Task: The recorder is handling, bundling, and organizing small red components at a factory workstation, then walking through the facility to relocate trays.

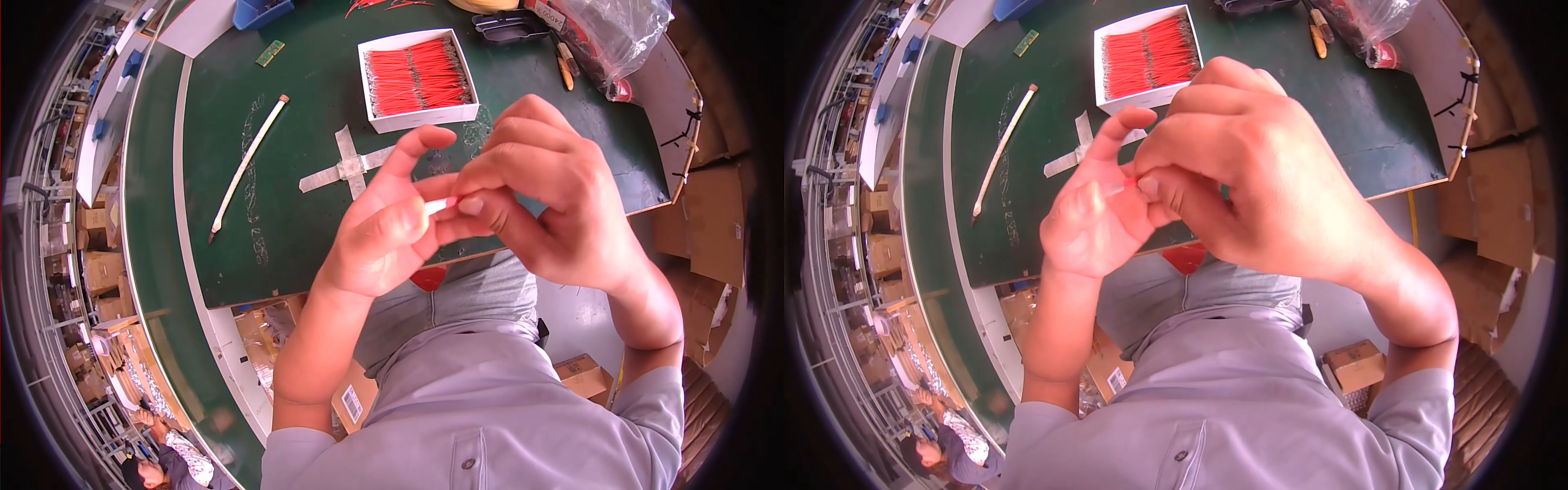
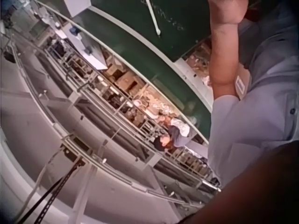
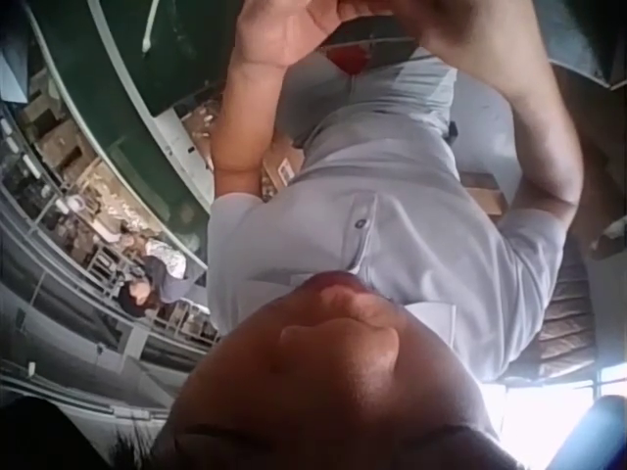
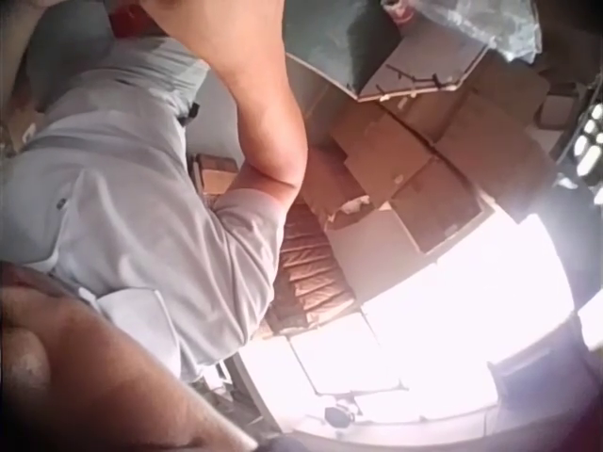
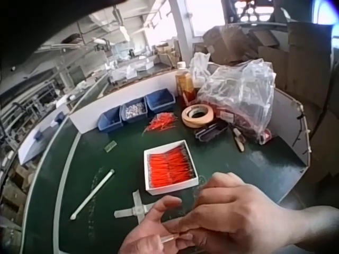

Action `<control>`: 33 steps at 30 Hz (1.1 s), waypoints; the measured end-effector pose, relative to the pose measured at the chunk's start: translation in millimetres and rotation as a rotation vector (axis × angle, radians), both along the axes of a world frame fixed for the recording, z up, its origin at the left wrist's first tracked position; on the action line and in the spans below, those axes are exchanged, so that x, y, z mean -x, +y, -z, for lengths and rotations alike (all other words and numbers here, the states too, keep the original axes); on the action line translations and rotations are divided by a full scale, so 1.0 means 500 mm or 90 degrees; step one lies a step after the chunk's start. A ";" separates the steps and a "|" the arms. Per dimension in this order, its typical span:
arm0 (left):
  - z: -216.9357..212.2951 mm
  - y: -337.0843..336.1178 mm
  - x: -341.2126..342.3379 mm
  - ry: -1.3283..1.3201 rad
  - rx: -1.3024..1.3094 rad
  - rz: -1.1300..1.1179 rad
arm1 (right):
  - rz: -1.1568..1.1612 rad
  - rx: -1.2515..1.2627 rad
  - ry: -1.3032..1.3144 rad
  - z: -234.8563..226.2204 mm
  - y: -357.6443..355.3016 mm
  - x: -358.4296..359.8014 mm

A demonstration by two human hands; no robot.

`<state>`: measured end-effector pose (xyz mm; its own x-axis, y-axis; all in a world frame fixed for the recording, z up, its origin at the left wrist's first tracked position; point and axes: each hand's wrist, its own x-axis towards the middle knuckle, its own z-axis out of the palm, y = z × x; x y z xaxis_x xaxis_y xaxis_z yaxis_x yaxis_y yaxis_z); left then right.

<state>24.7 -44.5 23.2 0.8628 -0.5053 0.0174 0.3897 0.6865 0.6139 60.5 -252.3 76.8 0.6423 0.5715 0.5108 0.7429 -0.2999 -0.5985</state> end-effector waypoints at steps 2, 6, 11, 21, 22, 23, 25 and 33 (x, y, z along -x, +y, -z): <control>-0.029 0.009 -0.003 0.001 -0.134 -0.057 | 0.016 0.020 0.000 -0.006 -0.007 -0.001; -0.042 0.040 0.007 -0.213 -0.348 -0.175 | 0.031 0.065 0.000 -0.021 -0.013 -0.005; -0.049 0.024 0.006 -0.320 -0.463 -0.279 | 0.020 0.097 -0.004 -0.021 -0.012 -0.010; -0.057 0.020 0.003 -0.472 -0.710 -0.364 | 0.035 0.130 -0.031 -0.019 -0.003 -0.006; -0.059 0.021 0.004 -0.440 -0.733 -0.346 | 0.035 0.132 -0.028 -0.018 -0.003 -0.006; -0.058 0.021 0.005 -0.440 -0.733 -0.347 | 0.034 0.133 -0.026 -0.018 -0.001 -0.007; -0.051 0.017 0.005 -0.392 -0.689 -0.344 | 0.032 0.134 -0.025 -0.017 0.003 -0.007; -0.032 -0.001 0.013 -0.388 -0.756 -0.435 | 0.098 0.133 0.045 -0.006 0.031 0.025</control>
